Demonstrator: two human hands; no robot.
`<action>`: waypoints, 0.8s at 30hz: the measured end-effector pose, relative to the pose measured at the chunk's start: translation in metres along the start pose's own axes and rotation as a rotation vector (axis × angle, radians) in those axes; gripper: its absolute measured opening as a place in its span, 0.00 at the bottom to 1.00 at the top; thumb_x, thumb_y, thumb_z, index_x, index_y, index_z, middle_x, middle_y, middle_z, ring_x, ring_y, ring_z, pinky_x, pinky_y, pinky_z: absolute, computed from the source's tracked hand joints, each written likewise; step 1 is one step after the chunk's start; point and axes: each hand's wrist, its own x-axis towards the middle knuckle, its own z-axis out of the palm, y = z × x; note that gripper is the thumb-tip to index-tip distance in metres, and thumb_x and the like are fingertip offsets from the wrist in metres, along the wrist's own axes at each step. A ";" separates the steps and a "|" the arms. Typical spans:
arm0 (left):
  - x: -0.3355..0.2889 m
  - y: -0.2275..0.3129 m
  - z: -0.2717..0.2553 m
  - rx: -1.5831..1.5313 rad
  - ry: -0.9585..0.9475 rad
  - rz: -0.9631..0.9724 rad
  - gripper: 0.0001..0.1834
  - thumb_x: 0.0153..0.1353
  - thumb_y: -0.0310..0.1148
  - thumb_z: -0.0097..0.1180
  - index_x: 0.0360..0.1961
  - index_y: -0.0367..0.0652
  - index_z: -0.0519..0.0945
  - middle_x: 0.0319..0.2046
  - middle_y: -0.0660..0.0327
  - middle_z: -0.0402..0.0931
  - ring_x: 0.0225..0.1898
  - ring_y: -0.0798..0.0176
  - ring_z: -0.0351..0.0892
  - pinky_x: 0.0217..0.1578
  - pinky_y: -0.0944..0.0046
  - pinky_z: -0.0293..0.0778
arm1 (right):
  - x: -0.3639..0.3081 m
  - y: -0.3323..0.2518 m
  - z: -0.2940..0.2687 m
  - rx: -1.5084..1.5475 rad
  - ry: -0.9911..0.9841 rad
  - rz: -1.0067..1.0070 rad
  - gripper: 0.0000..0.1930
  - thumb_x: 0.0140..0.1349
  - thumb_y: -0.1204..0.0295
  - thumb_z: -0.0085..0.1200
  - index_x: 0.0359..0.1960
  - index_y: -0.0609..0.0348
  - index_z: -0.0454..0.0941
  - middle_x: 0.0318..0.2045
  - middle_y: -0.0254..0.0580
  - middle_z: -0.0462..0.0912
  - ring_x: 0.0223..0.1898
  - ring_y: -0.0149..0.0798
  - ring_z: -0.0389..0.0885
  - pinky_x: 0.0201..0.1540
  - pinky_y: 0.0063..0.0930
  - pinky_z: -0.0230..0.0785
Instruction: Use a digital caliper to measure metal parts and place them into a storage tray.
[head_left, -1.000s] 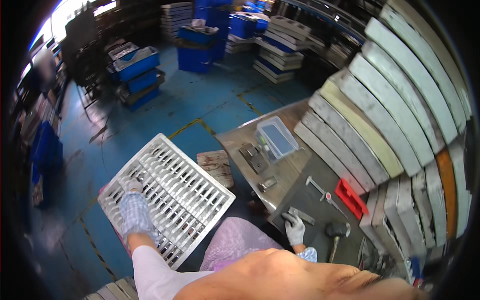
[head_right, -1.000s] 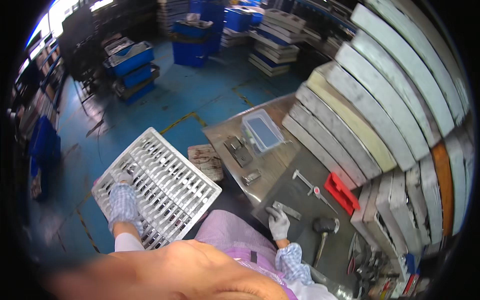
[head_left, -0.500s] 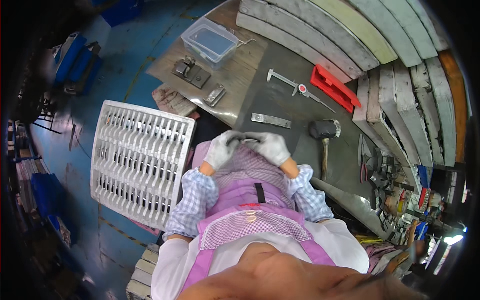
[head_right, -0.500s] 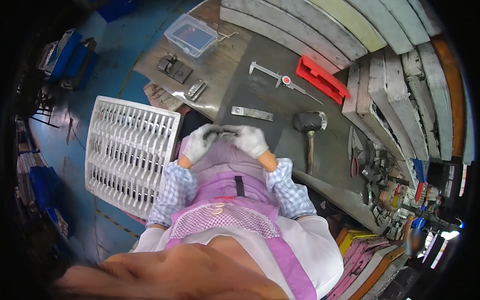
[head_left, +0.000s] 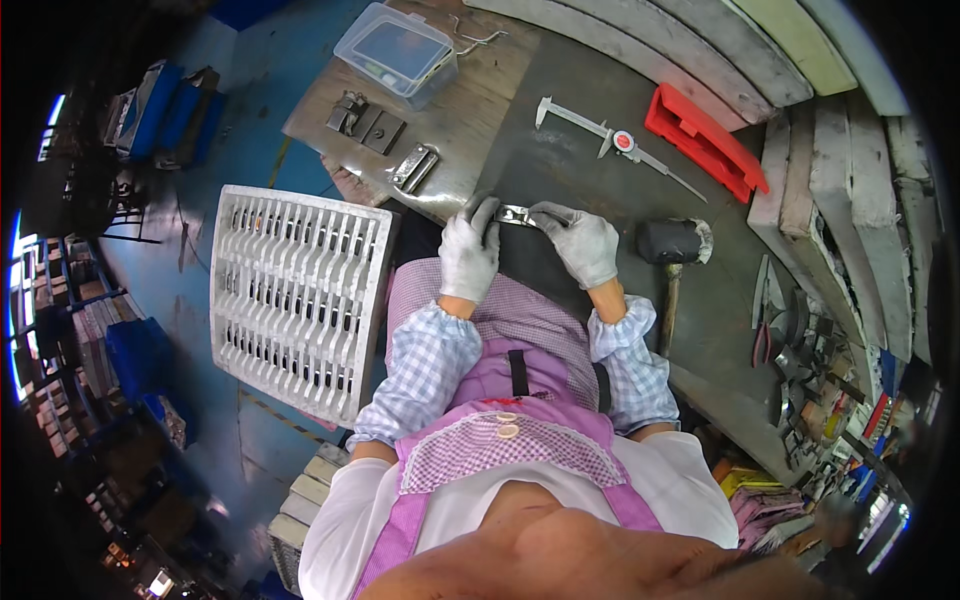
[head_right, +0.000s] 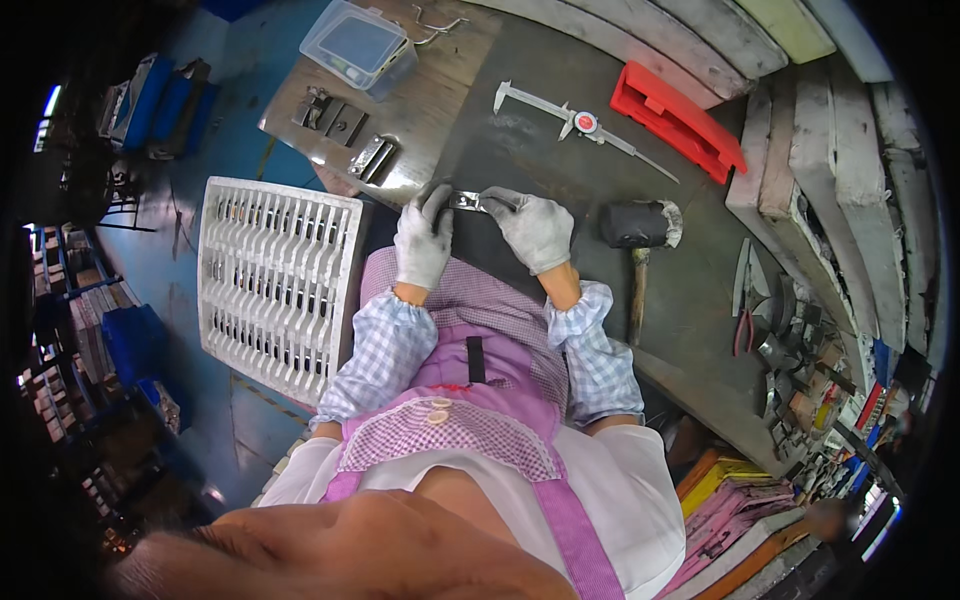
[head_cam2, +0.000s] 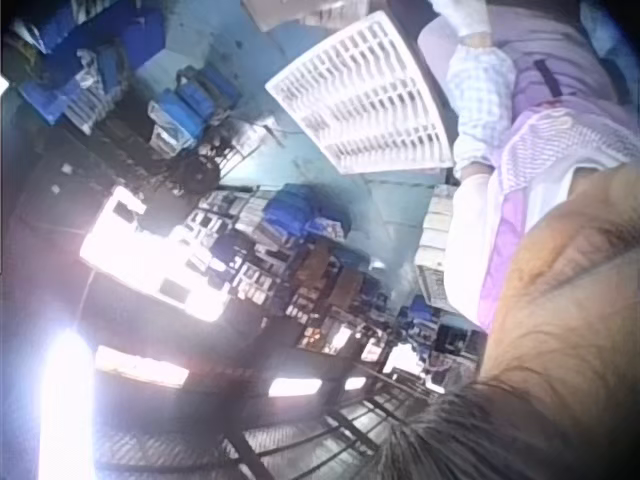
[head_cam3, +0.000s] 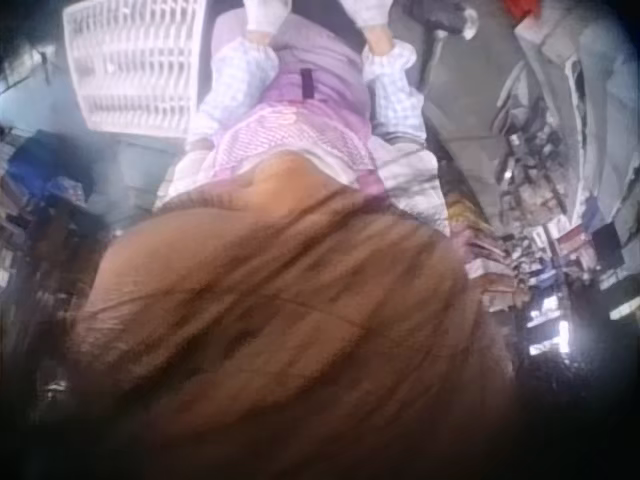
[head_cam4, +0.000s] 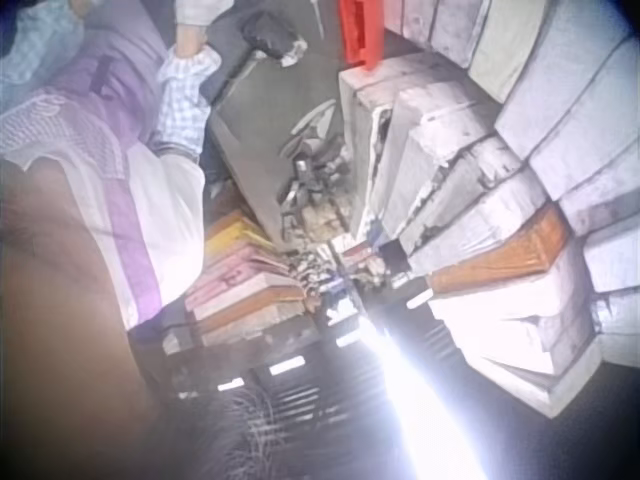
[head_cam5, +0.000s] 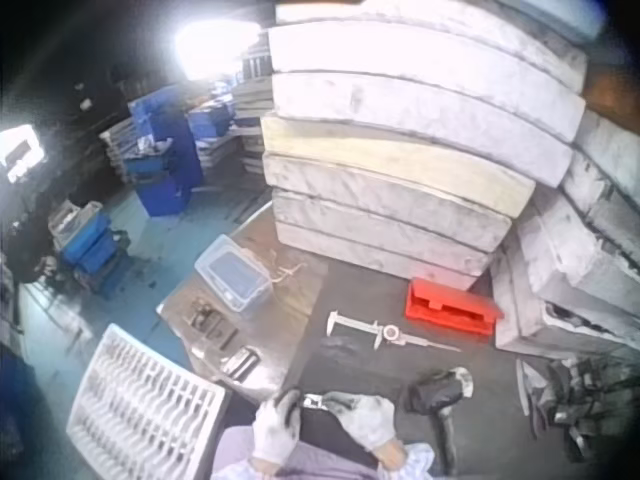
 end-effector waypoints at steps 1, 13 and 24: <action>0.000 0.002 0.002 0.008 -0.034 -0.004 0.27 0.65 0.29 0.59 0.66 0.46 0.73 0.64 0.52 0.72 0.62 0.43 0.73 0.62 0.47 0.70 | 0.001 0.005 -0.003 -0.020 -0.003 0.055 0.14 0.65 0.51 0.61 0.44 0.39 0.91 0.32 0.40 0.88 0.37 0.42 0.89 0.42 0.28 0.79; -0.015 0.002 0.031 0.233 -0.144 0.181 0.34 0.68 0.37 0.53 0.72 0.38 0.61 0.73 0.47 0.59 0.73 0.41 0.59 0.73 0.35 0.52 | -0.017 0.090 0.020 0.130 0.536 -0.311 0.10 0.56 0.73 0.68 0.40 0.46 0.91 0.42 0.31 0.86 0.42 0.40 0.83 0.48 0.35 0.75; -0.016 0.007 0.034 0.308 -0.139 0.155 0.34 0.68 0.37 0.53 0.73 0.38 0.61 0.73 0.47 0.58 0.74 0.42 0.57 0.73 0.38 0.52 | -0.016 0.089 0.019 0.108 0.559 -0.347 0.10 0.59 0.72 0.66 0.43 0.51 0.89 0.42 0.34 0.87 0.43 0.44 0.85 0.53 0.37 0.74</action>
